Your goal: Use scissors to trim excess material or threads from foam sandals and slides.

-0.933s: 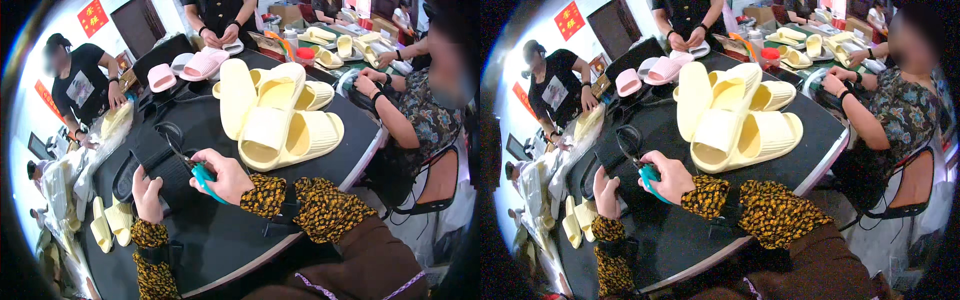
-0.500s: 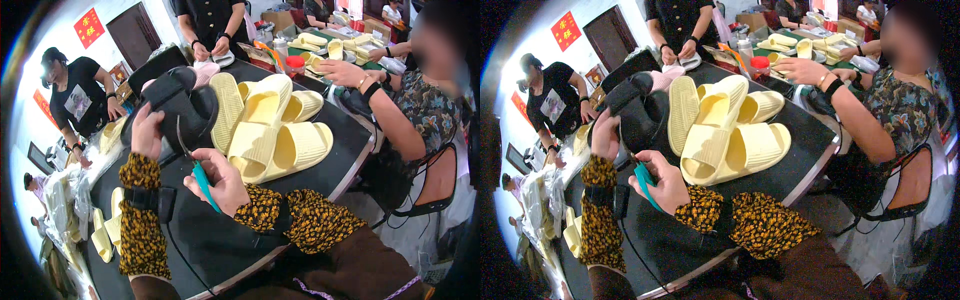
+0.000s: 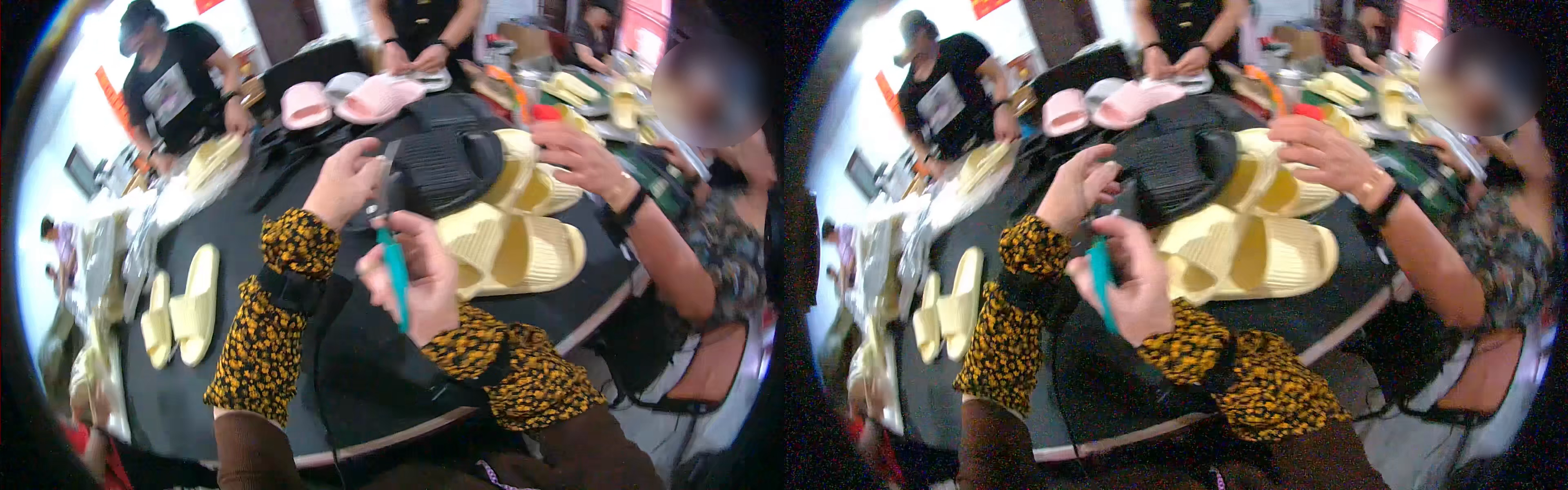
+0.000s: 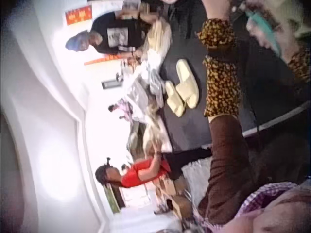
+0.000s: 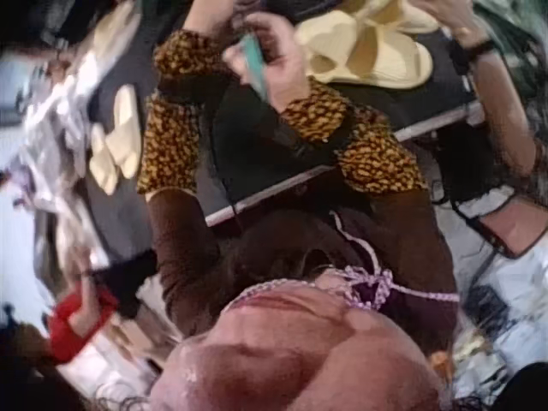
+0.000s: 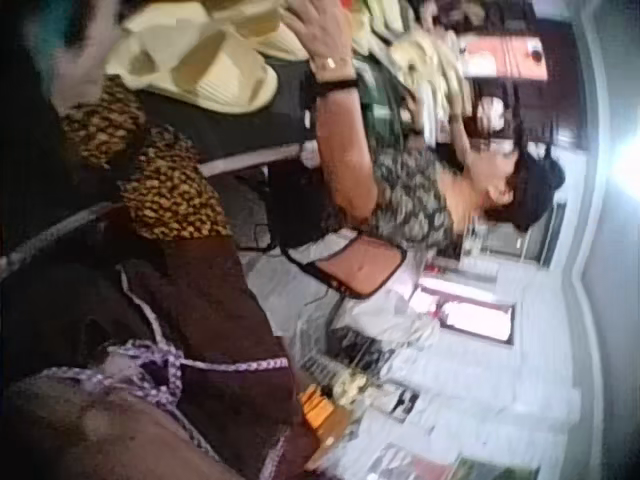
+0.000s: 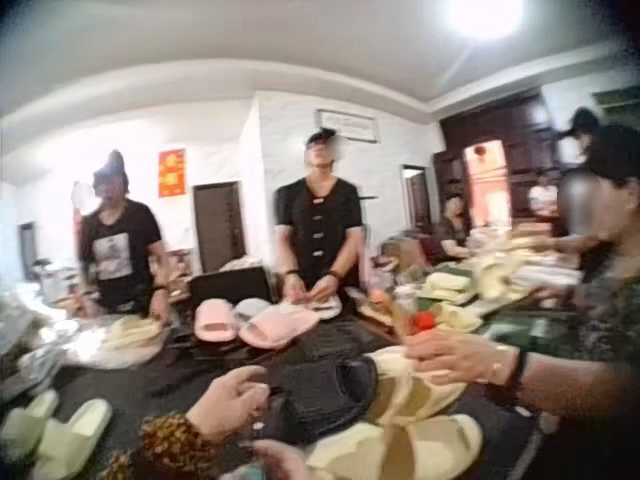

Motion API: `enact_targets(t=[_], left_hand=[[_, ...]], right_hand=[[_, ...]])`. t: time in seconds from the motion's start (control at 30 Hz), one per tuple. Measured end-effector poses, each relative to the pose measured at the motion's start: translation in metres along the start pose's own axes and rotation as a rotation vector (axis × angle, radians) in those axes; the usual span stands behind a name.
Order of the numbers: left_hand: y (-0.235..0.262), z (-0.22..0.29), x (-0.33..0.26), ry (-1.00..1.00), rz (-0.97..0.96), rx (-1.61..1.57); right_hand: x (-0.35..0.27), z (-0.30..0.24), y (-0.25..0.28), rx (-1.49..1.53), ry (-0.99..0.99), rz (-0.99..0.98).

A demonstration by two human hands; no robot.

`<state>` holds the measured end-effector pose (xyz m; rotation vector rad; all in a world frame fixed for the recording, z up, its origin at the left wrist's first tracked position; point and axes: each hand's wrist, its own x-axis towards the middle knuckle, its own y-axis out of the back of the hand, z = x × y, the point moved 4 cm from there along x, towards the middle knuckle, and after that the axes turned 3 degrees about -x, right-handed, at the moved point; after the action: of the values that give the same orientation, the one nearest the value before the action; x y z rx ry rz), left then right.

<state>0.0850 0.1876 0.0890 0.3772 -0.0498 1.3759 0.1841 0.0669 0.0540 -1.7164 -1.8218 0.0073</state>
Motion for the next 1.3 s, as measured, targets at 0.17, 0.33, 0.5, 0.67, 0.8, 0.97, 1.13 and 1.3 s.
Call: enact_targets(t=[0.17,0.33,0.5,0.67,0.8,0.97,1.13,1.3], left_hand=[[0.117,-0.029,-0.048,-0.108,0.274,0.435],[0.304,-0.058,-0.154,0.056,0.676,0.998],[0.398,-0.085,-0.244,0.632,0.745,1.434],[0.448,-0.114,-0.298,0.889,0.629,1.407],[0.388,-0.097,-0.255,1.034,0.481,1.567],[0.368,-0.080,-0.230,0.596,0.290,1.565],[0.338,-0.058,-0.226,0.637,0.100,1.564],[0.350,-0.085,-0.225,0.733,0.070,1.429]], right_hand=[[-0.003,-0.006,-0.008,-0.083,-0.092,-0.044],[-0.011,-0.003,-0.020,-0.105,-0.258,-0.079],[-0.011,-0.001,-0.011,-0.163,-0.265,-0.124],[-0.013,0.005,-0.010,-0.125,-0.257,-0.153],[-0.011,0.006,-0.002,-0.138,-0.287,-0.096],[-0.012,0.001,-0.006,-0.239,-0.264,-0.159],[-0.013,0.004,-0.010,-0.228,-0.268,-0.189],[-0.013,0.005,-0.009,-0.192,-0.248,-0.199]])
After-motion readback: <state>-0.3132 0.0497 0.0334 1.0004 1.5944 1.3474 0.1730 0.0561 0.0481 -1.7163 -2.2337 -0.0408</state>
